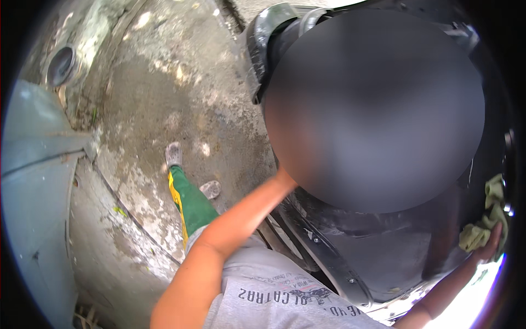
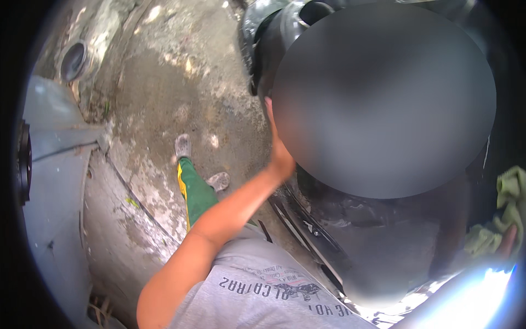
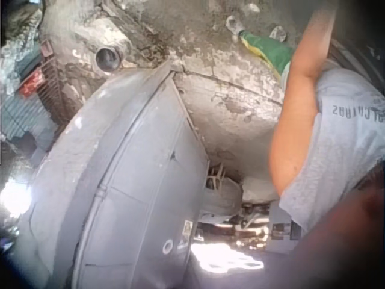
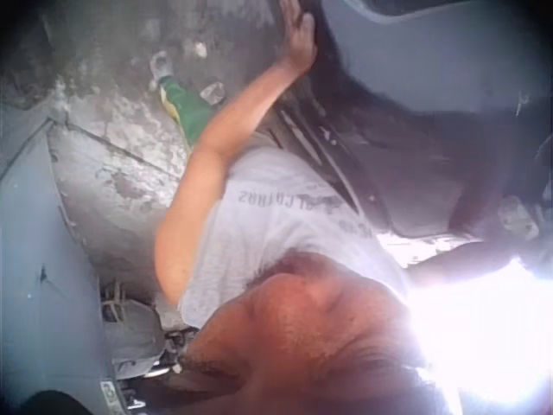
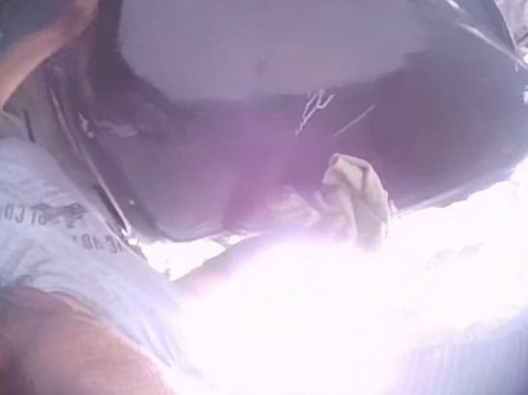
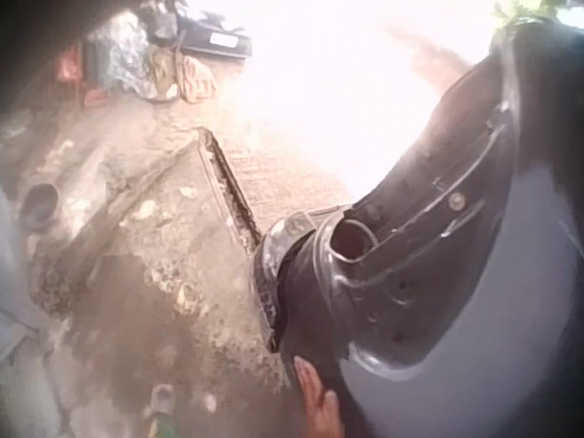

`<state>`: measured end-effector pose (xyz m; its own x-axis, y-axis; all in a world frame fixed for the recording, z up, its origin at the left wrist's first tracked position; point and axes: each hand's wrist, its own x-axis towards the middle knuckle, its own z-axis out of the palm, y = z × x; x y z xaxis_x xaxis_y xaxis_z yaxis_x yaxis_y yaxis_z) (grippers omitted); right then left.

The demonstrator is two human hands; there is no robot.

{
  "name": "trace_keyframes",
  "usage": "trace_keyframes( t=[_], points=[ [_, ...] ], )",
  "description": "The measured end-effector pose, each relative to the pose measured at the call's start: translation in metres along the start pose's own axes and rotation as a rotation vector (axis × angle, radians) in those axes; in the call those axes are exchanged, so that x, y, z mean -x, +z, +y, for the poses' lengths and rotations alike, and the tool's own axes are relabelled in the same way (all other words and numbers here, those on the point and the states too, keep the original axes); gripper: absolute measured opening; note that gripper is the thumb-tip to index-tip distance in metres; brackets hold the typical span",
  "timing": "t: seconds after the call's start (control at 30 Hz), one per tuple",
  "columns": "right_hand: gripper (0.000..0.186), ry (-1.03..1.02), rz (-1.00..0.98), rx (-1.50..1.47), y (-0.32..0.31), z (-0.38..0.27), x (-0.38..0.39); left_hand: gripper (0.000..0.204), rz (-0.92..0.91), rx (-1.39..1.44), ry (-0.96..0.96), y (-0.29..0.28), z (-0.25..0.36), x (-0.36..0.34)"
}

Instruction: The person sands the rear quarter panel of a black pickup truck by hand and with a sanding block after dipping a sponge into a bucket of water.

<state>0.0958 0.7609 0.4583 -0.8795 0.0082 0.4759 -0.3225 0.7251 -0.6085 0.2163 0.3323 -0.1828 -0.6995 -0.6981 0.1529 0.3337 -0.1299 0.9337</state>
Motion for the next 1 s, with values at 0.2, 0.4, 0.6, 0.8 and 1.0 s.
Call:
trace_keyframes(
  t=[0.2,0.4,0.6,0.8,1.0],
  points=[
    [0.045,-0.236,-0.311,0.198,0.090,-0.022,0.060,0.070,-0.070,0.001,-0.074,-0.002,0.024,0.014],
    [0.054,-0.950,-0.346,0.267,0.247,-0.117,0.148,0.061,-0.638,0.092,-0.362,-0.047,0.050,0.130],
    [0.055,-1.117,-0.238,0.272,0.274,-0.118,0.210,0.073,-0.533,0.200,-0.807,-0.108,0.121,0.048],
    [0.063,-0.526,-0.427,-0.215,0.388,-0.107,0.354,0.076,-0.475,0.264,-0.945,-0.152,0.170,0.050],
    [0.070,-0.292,-0.566,-0.476,0.534,-0.148,0.475,0.084,-0.455,0.552,-0.814,-0.228,0.202,0.011]
  ],
)
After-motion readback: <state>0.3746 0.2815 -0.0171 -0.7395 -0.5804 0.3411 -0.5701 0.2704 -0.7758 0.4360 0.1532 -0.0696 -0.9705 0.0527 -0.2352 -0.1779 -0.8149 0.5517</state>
